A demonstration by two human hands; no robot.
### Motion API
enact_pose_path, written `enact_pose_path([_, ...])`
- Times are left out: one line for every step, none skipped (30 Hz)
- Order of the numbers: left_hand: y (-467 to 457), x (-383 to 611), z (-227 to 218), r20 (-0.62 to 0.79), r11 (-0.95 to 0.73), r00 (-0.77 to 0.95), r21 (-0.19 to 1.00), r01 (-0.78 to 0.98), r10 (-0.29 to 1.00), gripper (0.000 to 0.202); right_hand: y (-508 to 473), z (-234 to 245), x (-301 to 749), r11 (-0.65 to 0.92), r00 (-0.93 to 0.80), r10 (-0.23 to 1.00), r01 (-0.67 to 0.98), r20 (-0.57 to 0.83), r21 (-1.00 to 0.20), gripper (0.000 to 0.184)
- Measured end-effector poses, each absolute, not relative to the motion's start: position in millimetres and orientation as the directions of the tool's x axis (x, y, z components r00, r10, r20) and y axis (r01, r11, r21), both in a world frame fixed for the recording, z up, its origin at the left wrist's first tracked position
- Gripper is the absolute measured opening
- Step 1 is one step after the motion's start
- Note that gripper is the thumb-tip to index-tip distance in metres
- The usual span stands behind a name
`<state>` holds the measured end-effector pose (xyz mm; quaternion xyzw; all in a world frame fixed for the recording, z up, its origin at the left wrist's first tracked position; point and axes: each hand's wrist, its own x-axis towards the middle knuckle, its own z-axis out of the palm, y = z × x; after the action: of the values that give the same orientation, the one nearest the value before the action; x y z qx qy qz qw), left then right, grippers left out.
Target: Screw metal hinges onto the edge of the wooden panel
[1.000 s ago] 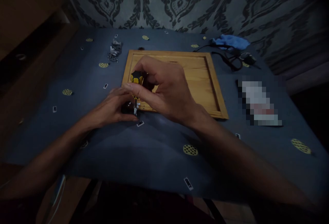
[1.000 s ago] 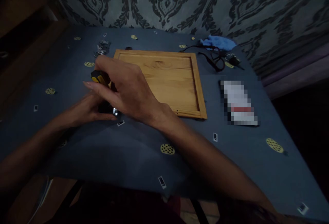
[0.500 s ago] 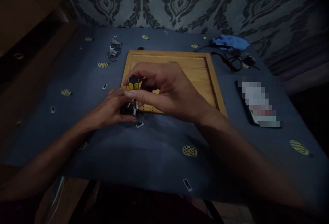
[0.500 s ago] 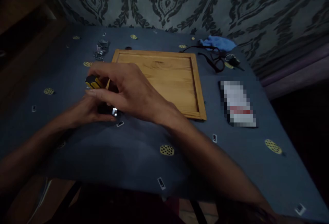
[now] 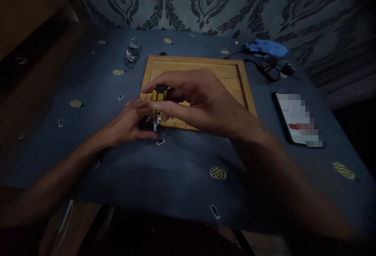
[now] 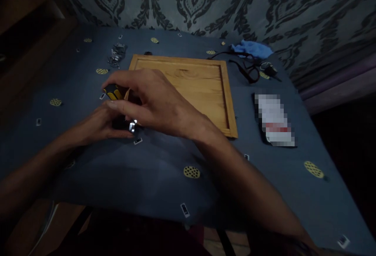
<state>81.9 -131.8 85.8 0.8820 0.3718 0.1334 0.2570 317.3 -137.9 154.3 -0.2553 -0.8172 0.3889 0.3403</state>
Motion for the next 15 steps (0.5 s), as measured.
enact_pose_path([-132,82,85,0.051,-0.591,0.686,0.558,0.583,0.726,0.045,-137,153,317,0.571,-0.63,0.686,0.158,0.364,-0.805,0.009])
enact_pose_path([-132,81,84,0.061,-0.588,0.68,0.563,0.581,0.731,0.046,-136,151,316,0.58,-0.616,0.693,0.165,0.376,-0.798,0.01])
enact_pose_path([-132,81,82,0.068,-0.583,0.673,0.567,0.582,0.737,0.048,-136,149,315,0.593,-0.6,0.697,0.172,0.394,-0.787,0.012])
enact_pose_path([-132,81,80,0.074,-0.58,0.665,0.566,0.585,0.743,0.05,-135,146,313,0.609,-0.58,0.701,0.182,0.415,-0.772,0.015])
enact_pose_path([-132,80,78,0.077,-0.579,0.66,0.562,0.59,0.747,0.052,-135,144,312,0.622,-0.56,0.706,0.197,0.433,-0.758,0.018])
enact_pose_path([-132,79,76,0.076,-0.581,0.66,0.555,0.595,0.748,0.053,-134,142,311,0.634,-0.542,0.71,0.215,0.45,-0.743,0.02])
enact_pose_path([-132,79,75,0.081,-0.587,0.662,0.549,0.594,0.745,0.054,-134,141,310,0.647,-0.528,0.711,0.231,0.465,-0.727,0.022])
enact_pose_path([-133,79,73,0.091,-0.596,0.665,0.544,0.59,0.741,0.053,-134,140,308,0.657,-0.516,0.711,0.246,0.478,-0.713,0.025])
enact_pose_path([-133,78,73,0.109,-0.606,0.667,0.543,0.581,0.737,0.052,-135,139,308,0.667,-0.507,0.709,0.255,0.49,-0.7,0.028])
enact_pose_path([-133,79,73,0.126,-0.615,0.668,0.542,0.573,0.734,0.051,-136,139,307,0.672,-0.487,0.71,0.256,0.508,-0.695,0.031])
enact_pose_path([-133,79,73,0.134,-0.621,0.67,0.539,0.569,0.73,0.05,-137,140,306,0.673,-0.459,0.715,0.25,0.527,-0.696,0.035])
enact_pose_path([-132,80,75,0.13,-0.625,0.675,0.533,0.57,0.726,0.05,-138,141,306,0.668,-0.421,0.725,0.242,0.544,-0.704,0.038])
enact_pose_path([-132,80,76,0.116,-0.627,0.681,0.526,0.575,0.723,0.05,-140,142,305,0.659,-0.379,0.739,0.238,0.557,-0.713,0.04])
enact_pose_path([-132,81,78,0.097,-0.626,0.688,0.52,0.581,0.719,0.05,-141,143,306,0.649,-0.341,0.753,0.242,0.562,-0.722,0.042])
enact_pose_path([-132,81,80,0.082,-0.625,0.693,0.518,0.584,0.716,0.05,-143,144,306,0.64,-0.315,0.764,0.258,0.564,-0.724,0.043])
